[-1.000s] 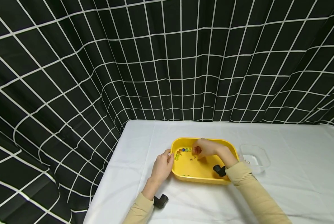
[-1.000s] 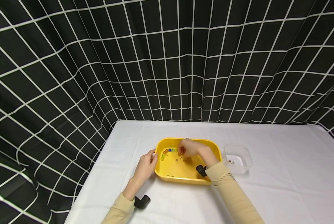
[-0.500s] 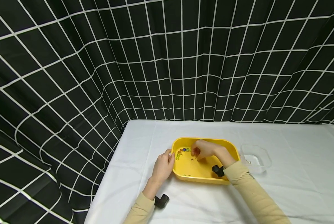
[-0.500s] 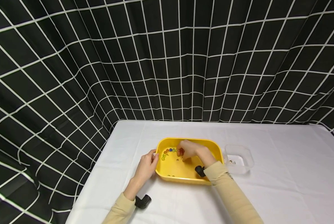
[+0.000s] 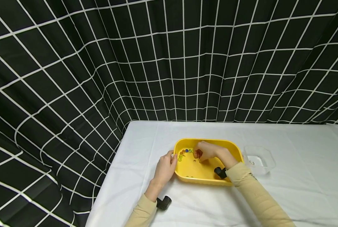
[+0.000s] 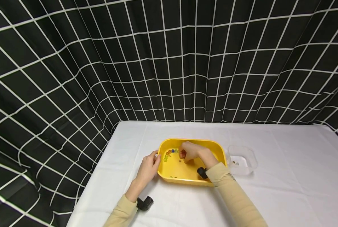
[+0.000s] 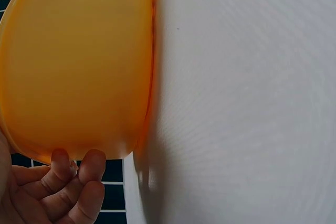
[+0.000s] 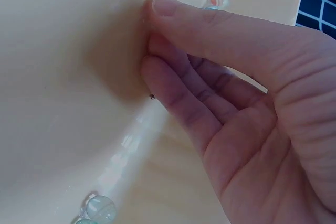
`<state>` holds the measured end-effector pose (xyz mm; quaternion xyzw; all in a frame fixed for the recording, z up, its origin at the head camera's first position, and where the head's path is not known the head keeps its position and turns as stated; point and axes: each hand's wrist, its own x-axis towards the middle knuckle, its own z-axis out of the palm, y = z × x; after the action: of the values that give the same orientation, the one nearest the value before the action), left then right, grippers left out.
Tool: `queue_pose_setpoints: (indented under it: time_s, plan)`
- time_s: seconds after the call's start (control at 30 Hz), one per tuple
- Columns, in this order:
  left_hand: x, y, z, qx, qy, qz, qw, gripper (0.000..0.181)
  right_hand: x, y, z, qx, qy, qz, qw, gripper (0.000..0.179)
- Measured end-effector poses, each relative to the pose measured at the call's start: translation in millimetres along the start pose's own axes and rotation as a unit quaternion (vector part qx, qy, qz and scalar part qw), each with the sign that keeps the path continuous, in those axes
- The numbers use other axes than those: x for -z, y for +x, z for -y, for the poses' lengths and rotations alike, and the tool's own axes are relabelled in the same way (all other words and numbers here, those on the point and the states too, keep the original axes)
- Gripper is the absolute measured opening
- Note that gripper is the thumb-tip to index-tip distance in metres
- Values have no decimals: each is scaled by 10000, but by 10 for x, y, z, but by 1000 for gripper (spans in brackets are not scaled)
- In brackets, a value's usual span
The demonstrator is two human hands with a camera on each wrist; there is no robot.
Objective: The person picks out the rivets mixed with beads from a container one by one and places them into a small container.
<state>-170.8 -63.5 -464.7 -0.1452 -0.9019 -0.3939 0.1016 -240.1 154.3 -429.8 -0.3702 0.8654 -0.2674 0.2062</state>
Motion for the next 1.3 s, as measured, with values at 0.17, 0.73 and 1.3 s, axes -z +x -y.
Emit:
queue_pose_setpoints:
  time_s: [0.17,0.73,1.3]
  plan:
    - [1,3,-1,-4,15,-3,10000,31,-8,2,-6,-39,0,29,10000,16]
    - [-9,4,9,-27,53,-11,10000,30,-5,-19,2,-263,110,229,9993,15]
    - [4,-8,-18,38,76,29,10000,30,71,-120,55,-343,125,274,9990,14]
